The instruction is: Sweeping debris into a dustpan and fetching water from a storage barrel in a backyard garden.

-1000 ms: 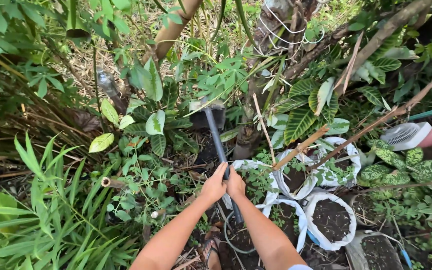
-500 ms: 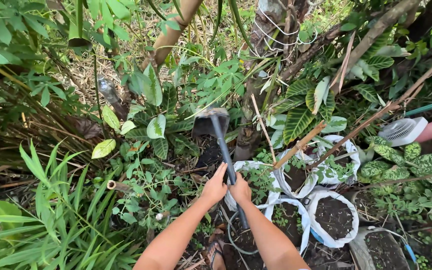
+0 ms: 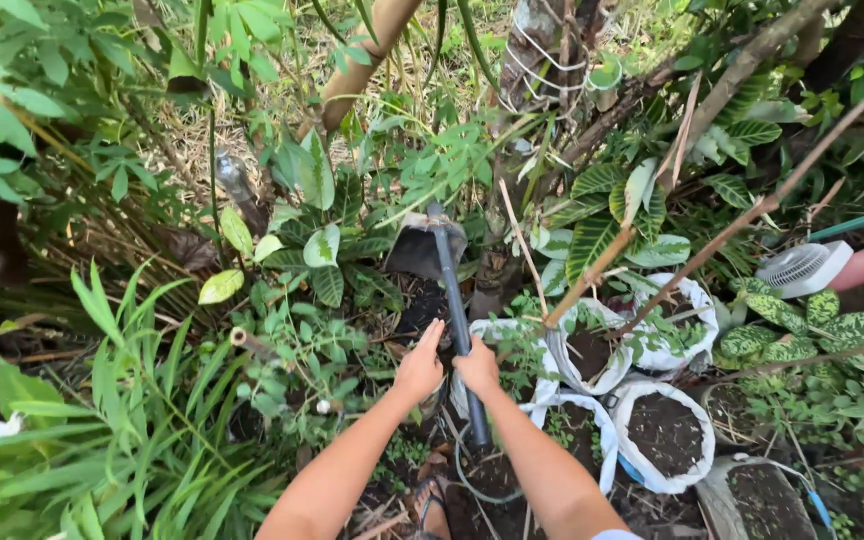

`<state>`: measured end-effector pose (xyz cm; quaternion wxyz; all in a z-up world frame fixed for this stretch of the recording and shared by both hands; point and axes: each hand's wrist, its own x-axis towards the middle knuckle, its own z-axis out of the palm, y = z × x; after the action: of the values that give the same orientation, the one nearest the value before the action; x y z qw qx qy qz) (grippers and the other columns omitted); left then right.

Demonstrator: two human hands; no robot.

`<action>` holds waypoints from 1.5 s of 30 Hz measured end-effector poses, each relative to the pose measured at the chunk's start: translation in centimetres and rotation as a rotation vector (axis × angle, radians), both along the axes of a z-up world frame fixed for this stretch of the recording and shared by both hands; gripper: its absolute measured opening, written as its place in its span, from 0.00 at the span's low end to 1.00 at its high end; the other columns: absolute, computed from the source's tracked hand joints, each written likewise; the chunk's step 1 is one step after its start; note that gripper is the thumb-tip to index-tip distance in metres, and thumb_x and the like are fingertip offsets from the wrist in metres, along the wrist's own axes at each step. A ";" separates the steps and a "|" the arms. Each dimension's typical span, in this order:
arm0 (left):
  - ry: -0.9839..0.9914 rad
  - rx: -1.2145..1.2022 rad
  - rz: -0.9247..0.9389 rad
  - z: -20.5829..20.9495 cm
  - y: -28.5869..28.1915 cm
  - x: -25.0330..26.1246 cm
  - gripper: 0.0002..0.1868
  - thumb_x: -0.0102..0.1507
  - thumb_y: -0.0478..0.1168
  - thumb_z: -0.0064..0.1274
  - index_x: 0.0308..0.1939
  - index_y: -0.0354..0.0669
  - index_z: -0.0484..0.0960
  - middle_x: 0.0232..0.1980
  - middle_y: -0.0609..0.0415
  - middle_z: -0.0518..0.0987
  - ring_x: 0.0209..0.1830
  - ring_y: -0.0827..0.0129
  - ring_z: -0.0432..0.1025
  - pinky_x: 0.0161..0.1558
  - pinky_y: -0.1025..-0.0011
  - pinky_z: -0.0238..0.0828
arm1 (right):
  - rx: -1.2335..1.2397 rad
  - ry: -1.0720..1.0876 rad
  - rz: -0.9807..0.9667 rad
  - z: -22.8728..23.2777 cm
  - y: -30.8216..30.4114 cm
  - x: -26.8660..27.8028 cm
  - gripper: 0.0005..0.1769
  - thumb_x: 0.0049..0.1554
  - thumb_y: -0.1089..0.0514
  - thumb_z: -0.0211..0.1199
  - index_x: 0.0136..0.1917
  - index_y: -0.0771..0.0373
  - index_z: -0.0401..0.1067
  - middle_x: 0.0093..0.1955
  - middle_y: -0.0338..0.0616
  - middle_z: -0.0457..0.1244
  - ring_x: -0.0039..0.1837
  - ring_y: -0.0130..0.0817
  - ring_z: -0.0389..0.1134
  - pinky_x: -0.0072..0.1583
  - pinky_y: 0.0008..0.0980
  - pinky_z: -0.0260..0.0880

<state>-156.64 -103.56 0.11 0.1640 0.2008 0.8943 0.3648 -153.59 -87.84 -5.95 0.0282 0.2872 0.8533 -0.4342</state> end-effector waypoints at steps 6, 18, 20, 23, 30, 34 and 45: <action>0.109 0.108 0.021 -0.4 1.2 4.1 0.44 0.56 0.27 0.44 0.77 0.50 0.56 0.81 0.53 0.55 0.56 0.41 0.72 0.51 0.52 0.72 | 0.079 -0.031 0.106 4.0 2.7 5.3 0.36 0.42 0.54 0.69 0.65 0.55 0.72 0.45 0.57 0.71 0.49 0.53 0.74 0.53 0.45 0.72; 0.167 0.139 -0.008 -0.2 6.8 25.2 0.47 0.54 0.25 0.44 0.78 0.53 0.55 0.81 0.51 0.56 0.59 0.39 0.71 0.50 0.50 0.71 | 0.031 0.180 0.237 3.1 8.3 26.6 0.37 0.43 0.55 0.70 0.65 0.67 0.69 0.39 0.57 0.70 0.38 0.45 0.74 0.43 0.42 0.74; 0.123 0.143 0.001 2.1 7.5 30.8 0.48 0.54 0.24 0.44 0.78 0.53 0.55 0.81 0.51 0.56 0.59 0.39 0.71 0.51 0.50 0.71 | -0.128 0.082 0.189 10.1 7.3 32.7 0.34 0.43 0.57 0.70 0.63 0.66 0.70 0.35 0.54 0.69 0.33 0.42 0.71 0.38 0.41 0.71; 0.071 0.144 -0.008 4.8 7.8 36.5 0.48 0.53 0.25 0.46 0.78 0.54 0.56 0.82 0.52 0.55 0.59 0.39 0.71 0.52 0.51 0.71 | -0.334 0.015 0.145 12.2 7.8 37.9 0.26 0.43 0.60 0.69 0.56 0.67 0.72 0.31 0.48 0.67 0.26 0.37 0.67 0.31 0.38 0.68; 0.175 0.149 -0.150 4.3 8.6 44.7 0.42 0.55 0.30 0.58 0.73 0.51 0.64 0.80 0.51 0.57 0.63 0.43 0.70 0.57 0.54 0.71 | -0.469 -0.084 0.150 11.2 8.1 45.6 0.17 0.41 0.62 0.68 0.42 0.75 0.70 0.29 0.51 0.65 0.24 0.40 0.67 0.29 0.40 0.68; 0.068 0.048 -0.172 4.3 7.8 46.7 0.40 0.54 0.30 0.57 0.71 0.53 0.67 0.81 0.55 0.59 0.63 0.48 0.71 0.57 0.55 0.71 | -0.425 -0.109 0.198 10.3 7.4 47.1 0.17 0.41 0.59 0.66 0.42 0.72 0.72 0.30 0.49 0.67 0.25 0.39 0.68 0.30 0.38 0.71; 0.170 0.186 -0.080 2.2 0.3 48.1 0.32 0.54 0.26 0.54 0.63 0.47 0.71 0.75 0.49 0.66 0.64 0.46 0.69 0.56 0.55 0.71 | -0.529 -0.202 0.366 10.3 1.6 45.4 0.15 0.43 0.57 0.69 0.40 0.71 0.73 0.32 0.48 0.66 0.27 0.38 0.67 0.31 0.37 0.68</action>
<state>-108.56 -103.31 2.30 0.0829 0.2807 0.8587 0.4208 -108.22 -86.23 4.31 0.2635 0.1537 0.7415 -0.5977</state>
